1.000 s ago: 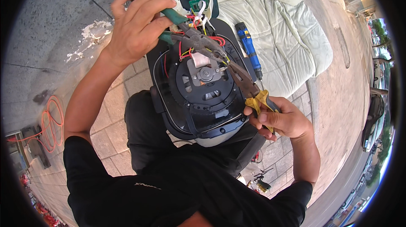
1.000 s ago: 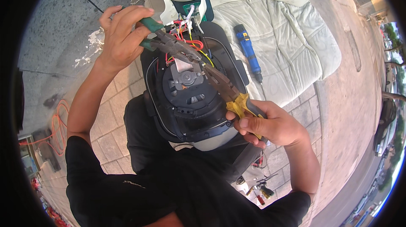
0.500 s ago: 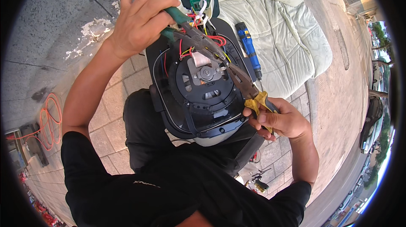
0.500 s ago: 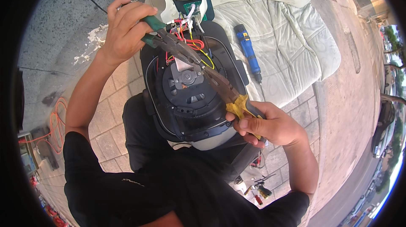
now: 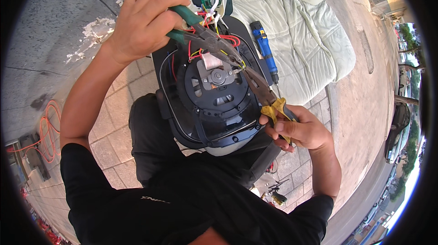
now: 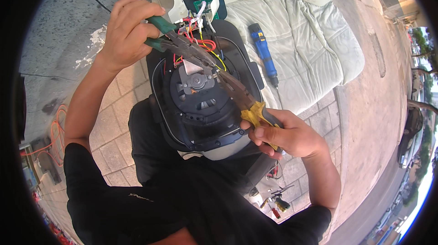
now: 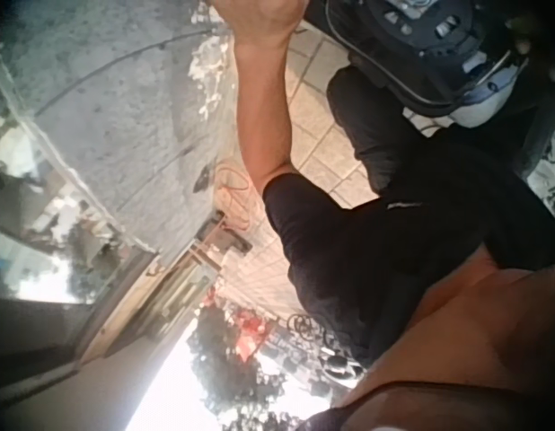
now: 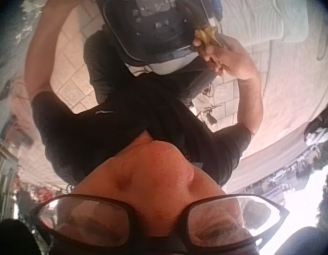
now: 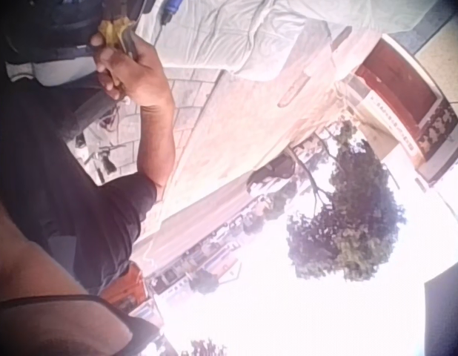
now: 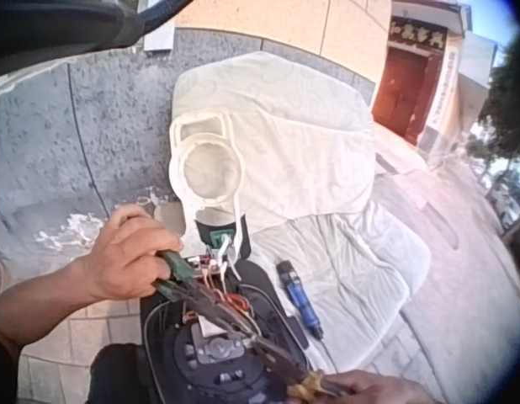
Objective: The person repairs an electric scooter motor by stripping wires and connecting them to a circuit board. They use pliers and a screwdriver to manipulate the wires and components, then reassemble the motor housing.
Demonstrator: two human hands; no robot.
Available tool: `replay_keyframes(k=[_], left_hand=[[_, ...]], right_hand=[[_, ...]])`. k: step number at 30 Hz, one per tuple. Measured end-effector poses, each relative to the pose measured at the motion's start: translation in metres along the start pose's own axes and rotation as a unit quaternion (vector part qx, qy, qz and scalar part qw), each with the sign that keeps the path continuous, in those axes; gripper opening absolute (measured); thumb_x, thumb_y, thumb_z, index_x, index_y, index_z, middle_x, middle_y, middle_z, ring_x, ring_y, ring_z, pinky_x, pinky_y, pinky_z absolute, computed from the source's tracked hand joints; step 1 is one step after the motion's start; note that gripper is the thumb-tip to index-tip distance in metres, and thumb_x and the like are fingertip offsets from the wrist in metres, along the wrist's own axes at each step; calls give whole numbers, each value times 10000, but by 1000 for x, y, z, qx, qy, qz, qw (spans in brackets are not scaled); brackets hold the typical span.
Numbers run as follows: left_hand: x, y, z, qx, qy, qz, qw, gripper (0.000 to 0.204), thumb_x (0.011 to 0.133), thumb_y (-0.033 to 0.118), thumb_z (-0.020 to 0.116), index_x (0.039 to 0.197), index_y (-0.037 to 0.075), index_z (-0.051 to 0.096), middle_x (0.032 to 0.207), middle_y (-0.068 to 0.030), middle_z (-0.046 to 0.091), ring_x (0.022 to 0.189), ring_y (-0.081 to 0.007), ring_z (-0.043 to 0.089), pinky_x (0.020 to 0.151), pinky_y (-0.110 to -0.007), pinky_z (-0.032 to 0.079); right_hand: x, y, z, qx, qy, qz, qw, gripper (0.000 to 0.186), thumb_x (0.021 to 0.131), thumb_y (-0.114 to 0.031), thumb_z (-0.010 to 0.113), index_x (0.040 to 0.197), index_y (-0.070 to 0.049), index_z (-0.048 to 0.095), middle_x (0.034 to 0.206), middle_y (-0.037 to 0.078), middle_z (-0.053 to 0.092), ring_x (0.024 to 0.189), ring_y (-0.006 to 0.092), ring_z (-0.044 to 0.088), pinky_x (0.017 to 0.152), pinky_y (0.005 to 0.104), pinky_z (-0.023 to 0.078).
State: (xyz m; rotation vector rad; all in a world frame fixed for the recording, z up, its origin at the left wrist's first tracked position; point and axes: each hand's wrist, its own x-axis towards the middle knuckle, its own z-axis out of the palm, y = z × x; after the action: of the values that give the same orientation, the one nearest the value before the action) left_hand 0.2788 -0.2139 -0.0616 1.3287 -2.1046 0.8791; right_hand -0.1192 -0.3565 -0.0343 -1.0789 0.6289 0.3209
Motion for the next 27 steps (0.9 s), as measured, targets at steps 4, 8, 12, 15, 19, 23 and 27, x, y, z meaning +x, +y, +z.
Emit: replay_keyframes(k=[4,8,12,15,19,23,27], left_hand=[[2,5,-7,14,-5,-7,1000,401,648,-22,780,1001,116,653,1218,-55,706,1044,-275,678,963,-467,482],[12,13,-10,53,16,2,998,376,725,53,772,1079,132,671,1126,-18,696,986,-236,675,941,-397,440],[13,14,-14,66,-34,-1,997,500,612,27,812,1080,118,665,1058,-26,649,953,-241,642,874,-397,443],[12,3,-10,48,-73,13,996,520,563,35,822,1051,104,656,1005,-36,610,908,-248,614,808,-384,437],[23,-3,-8,48,-98,36,993,473,572,61,807,1014,102,644,932,-26,565,839,-243,580,744,-366,418],[33,-6,-8,32,-126,39,991,428,583,85,803,973,112,628,886,-20,542,809,-232,567,711,-356,415],[35,-11,-6,30,-137,39,989,397,595,107,797,950,109,617,871,-24,540,793,-234,573,672,-361,436]], right_hand=[[-1,4,1,15,5,-7,1000,300,1042,-134,623,1292,31,620,857,26,587,613,90,565,515,229,406],[-2,5,2,13,2,-13,1000,302,1043,-133,621,1295,34,615,866,24,585,614,88,568,514,230,409],[-1,4,9,3,7,-9,1000,303,1045,-126,617,1300,36,609,869,15,573,614,84,556,516,233,414],[-1,2,20,-7,28,5,1000,304,1055,-128,612,1312,34,599,858,4,548,609,77,527,515,234,412],[0,0,27,-17,48,16,999,329,1076,-175,618,1335,24,582,844,-8,522,607,68,491,516,234,403],[-2,-1,29,-30,55,11,998,339,1087,-223,622,1332,8,578,823,-19,512,611,58,477,521,230,392],[-4,-4,34,-52,63,-1,997,319,1093,-228,611,1320,-6,582,799,-30,511,609,52,469,527,230,388]])
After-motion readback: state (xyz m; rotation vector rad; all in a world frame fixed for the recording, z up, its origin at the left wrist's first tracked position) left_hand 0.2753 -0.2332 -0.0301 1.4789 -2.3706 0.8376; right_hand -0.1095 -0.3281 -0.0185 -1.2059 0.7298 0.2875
